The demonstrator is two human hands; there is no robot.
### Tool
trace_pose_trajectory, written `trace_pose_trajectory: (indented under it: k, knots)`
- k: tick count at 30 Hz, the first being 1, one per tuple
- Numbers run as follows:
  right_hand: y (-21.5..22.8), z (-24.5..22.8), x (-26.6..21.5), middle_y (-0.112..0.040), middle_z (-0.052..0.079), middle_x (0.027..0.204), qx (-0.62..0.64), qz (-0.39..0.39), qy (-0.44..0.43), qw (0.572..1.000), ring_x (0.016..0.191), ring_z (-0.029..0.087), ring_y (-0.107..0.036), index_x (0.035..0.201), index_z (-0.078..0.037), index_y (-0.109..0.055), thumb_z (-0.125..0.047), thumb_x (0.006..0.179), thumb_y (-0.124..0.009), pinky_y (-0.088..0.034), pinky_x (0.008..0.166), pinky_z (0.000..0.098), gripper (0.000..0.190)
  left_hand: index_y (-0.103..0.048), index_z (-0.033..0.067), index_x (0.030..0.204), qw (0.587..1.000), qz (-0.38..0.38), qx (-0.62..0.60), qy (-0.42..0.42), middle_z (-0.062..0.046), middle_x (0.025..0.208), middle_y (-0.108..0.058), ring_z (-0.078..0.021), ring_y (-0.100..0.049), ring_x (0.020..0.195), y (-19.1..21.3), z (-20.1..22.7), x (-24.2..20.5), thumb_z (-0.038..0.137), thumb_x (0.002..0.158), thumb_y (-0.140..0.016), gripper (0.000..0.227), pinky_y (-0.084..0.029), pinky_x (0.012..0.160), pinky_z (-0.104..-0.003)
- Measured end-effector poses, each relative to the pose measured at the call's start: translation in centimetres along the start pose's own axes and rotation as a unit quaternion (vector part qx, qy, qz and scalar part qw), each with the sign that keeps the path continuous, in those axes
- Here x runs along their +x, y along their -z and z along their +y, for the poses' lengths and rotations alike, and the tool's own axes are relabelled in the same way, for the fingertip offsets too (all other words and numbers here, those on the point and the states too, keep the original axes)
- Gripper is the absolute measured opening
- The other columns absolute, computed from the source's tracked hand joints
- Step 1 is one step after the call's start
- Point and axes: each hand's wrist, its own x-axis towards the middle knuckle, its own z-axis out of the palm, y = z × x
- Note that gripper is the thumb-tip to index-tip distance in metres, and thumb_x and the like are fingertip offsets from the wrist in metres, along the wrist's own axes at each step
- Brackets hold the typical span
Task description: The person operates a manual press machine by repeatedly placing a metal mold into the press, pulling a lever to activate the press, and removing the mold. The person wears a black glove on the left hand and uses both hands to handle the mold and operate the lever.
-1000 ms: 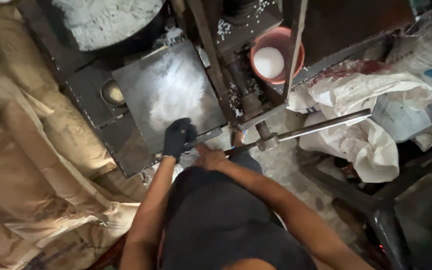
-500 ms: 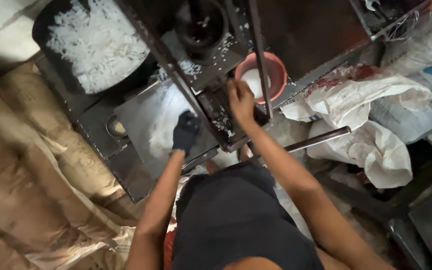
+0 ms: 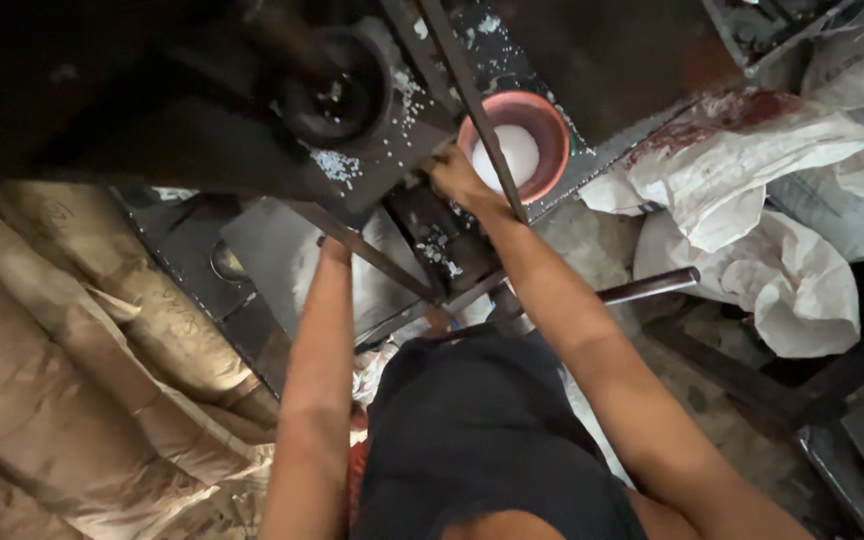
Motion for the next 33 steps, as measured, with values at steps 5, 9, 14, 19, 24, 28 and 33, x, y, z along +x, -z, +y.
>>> trace_pose_trajectory:
  k: [5,9,14,19,24,28,33]
  knots:
    - [-0.2,-3.5,-1.8,-0.076,0.006,0.092,0.062,0.024,0.18,0.981,0.079,0.01,-0.069,0.105,-0.002,-0.073,-0.005,0.093,-0.069,-0.054,0.072,0.0256,0.012,-0.059,0.0021,0.124,0.997,0.02,-0.003,0.073,-0.022,0.119,-0.065,-0.0423,-0.064,0.11,5.8,0.9,-2.5,0.034,0.077,-0.083,0.062,-0.052,0.092,-0.048]
    - [-0.5,-4.7,-3.6,-0.072,0.009,0.083,0.132,0.058,0.122,0.982,0.066,0.015,-0.065,0.096,0.001,-0.067,-0.001,0.094,-0.062,-0.052,0.061,0.0291,0.005,-0.058,0.0007,0.122,0.977,0.188,-0.087,0.051,-0.025,0.118,-0.063,-0.0456,-0.063,0.109,10.8,2.5,-9.6,0.036,0.067,-0.089,0.072,-0.052,0.091,-0.05]
    - [-1.4,-4.1,-1.5,-0.073,0.011,0.082,0.005,0.116,0.049,0.992,0.07,0.019,-0.07,0.095,0.004,-0.067,0.001,0.091,-0.063,-0.055,0.063,0.0322,0.006,-0.056,0.0025,0.126,0.963,0.159,-0.105,0.193,-0.023,0.117,-0.064,-0.0443,-0.065,0.106,13.5,3.7,-16.4,0.032,0.064,-0.089,0.076,-0.052,0.089,-0.05]
    - [-2.0,-0.2,0.9,-0.074,0.008,0.092,-0.066,0.192,0.184,0.962,0.085,0.017,-0.071,0.102,-0.001,-0.066,0.001,0.088,-0.07,-0.054,0.074,0.0292,0.015,-0.054,0.0049,0.131,0.946,0.164,-0.147,0.237,-0.021,0.119,-0.064,-0.0431,-0.065,0.109,12.4,2.6,-19.3,0.029,0.065,-0.087,0.077,-0.052,0.092,-0.049]
    - [-3.2,1.3,2.3,-0.062,0.001,0.094,0.132,0.159,0.216,0.954,0.08,0.014,-0.058,0.106,-0.008,-0.06,0.007,0.093,-0.054,-0.049,0.065,0.0286,0.021,-0.055,0.0037,0.127,0.95,0.195,-0.154,0.192,-0.022,0.12,-0.063,-0.0434,-0.063,0.109,11.3,1.5,-19.0,0.025,0.063,-0.088,0.076,-0.052,0.091,-0.049]
    - [-3.4,1.4,0.3,-0.054,-0.003,0.086,0.244,0.153,0.097,0.953,0.067,0.01,-0.053,0.096,-0.016,-0.049,0.005,0.094,-0.06,-0.045,0.05,0.0261,0.024,-0.056,0.0042,0.125,0.947,0.19,-0.178,0.186,-0.021,0.116,-0.063,-0.0421,-0.065,0.108,11.3,1.4,-19.2,0.025,0.064,-0.087,0.071,-0.053,0.091,-0.049]
    - [-2.1,-0.7,-1.8,-0.064,0.001,0.085,0.258,0.101,-0.011,0.961,0.056,0.011,-0.049,0.097,-0.017,-0.053,0.005,0.093,-0.067,-0.038,0.046,0.025,0.026,-0.056,0.0052,0.123,0.956,0.184,-0.161,0.164,-0.022,0.115,-0.063,-0.0446,-0.064,0.106,12.5,1.5,-19.1,0.025,0.064,-0.088,0.07,-0.052,0.088,-0.051]
